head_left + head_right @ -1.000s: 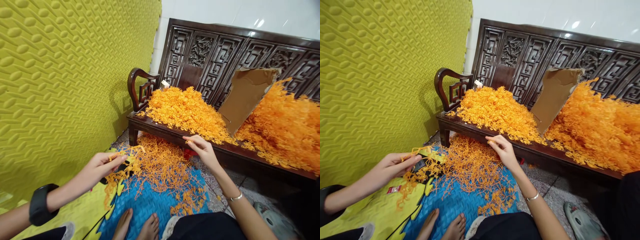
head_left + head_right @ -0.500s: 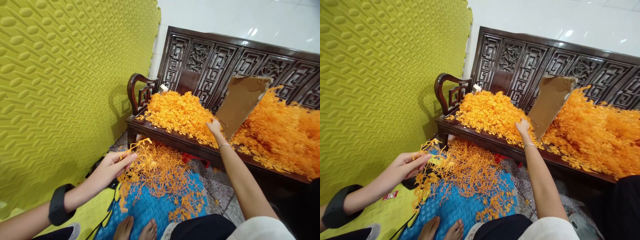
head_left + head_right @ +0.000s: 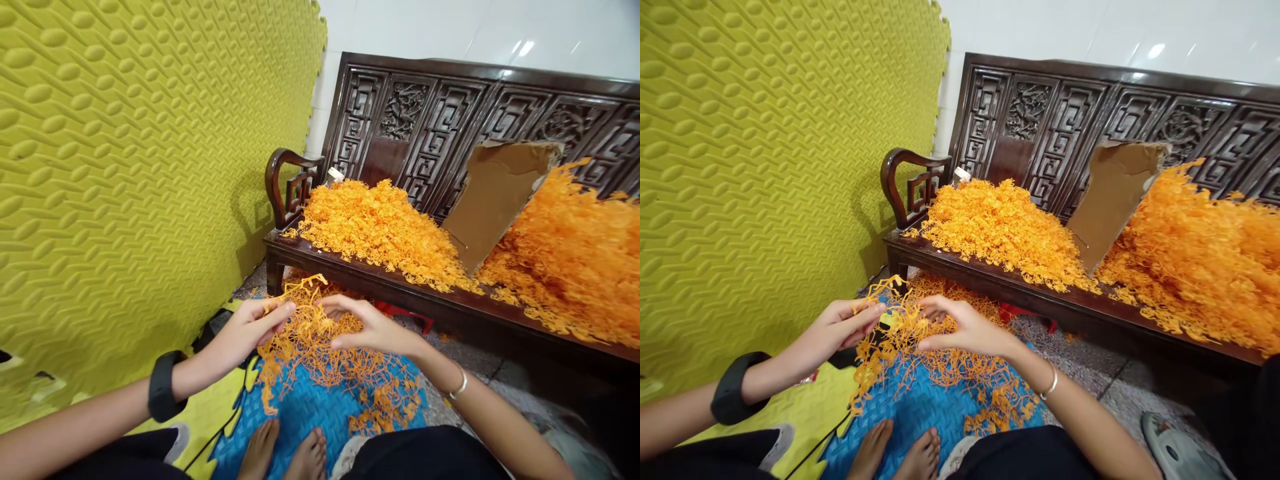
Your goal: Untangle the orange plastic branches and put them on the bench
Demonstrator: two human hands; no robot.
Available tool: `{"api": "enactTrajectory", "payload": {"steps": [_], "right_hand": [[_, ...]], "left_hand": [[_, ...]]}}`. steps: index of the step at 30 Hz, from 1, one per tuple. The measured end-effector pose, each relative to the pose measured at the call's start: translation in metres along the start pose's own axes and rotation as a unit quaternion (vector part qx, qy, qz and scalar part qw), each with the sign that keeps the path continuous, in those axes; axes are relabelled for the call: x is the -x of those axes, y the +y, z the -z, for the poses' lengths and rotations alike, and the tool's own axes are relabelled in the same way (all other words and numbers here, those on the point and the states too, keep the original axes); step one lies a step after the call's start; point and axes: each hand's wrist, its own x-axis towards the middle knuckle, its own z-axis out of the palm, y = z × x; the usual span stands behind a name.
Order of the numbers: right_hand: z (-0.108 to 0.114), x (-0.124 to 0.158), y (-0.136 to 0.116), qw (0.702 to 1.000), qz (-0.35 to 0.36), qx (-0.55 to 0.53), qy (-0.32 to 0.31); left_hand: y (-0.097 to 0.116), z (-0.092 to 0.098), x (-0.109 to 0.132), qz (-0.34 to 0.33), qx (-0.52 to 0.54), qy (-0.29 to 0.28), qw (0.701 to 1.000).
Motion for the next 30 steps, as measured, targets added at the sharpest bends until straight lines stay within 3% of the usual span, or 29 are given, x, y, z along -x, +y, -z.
{"api": "enactTrajectory", "payload": {"steps": [4, 9, 12, 15, 18, 21, 26, 28, 30], "right_hand": [[-0.028, 0.004, 0.000, 0.990, -0.061, -0.121, 0.033], [-0.040, 0.001, 0.002, 0.926, -0.150, -0.346, -0.009], [-0.049, 0.002, 0.002, 0.886, -0.199, -0.414, -0.054], [-0.053, 0.004, 0.006, 0.858, -0.223, -0.462, -0.035], [-0.049, 0.004, 0.012, 0.857, -0.204, -0.474, 0.012], [-0.044, 0.004, 0.013, 0.869, -0.197, -0.453, 0.013], [-0.030, 0.009, 0.020, 0.915, -0.182, -0.359, 0.020], [-0.018, 0.014, 0.030, 0.918, -0.173, -0.350, 0.070], [0.002, 0.022, 0.042, 0.900, -0.172, -0.368, 0.160]], "left_hand": [[-0.005, 0.001, 0.004, -0.003, -0.011, -0.021, 1.000], [-0.005, 0.004, 0.008, -0.003, -0.038, 0.000, 0.999], [-0.005, 0.002, 0.007, -0.012, -0.043, 0.003, 0.999], [-0.006, 0.000, 0.006, -0.010, -0.043, -0.003, 0.999], [-0.005, -0.001, 0.007, -0.005, -0.057, -0.006, 0.998], [-0.004, 0.000, 0.009, -0.002, -0.073, -0.010, 0.997], [-0.009, 0.006, 0.014, -0.007, -0.099, -0.017, 0.995], [-0.015, 0.013, 0.016, -0.007, -0.112, -0.020, 0.993], [-0.021, 0.022, 0.018, 0.005, -0.118, 0.017, 0.993]]}}
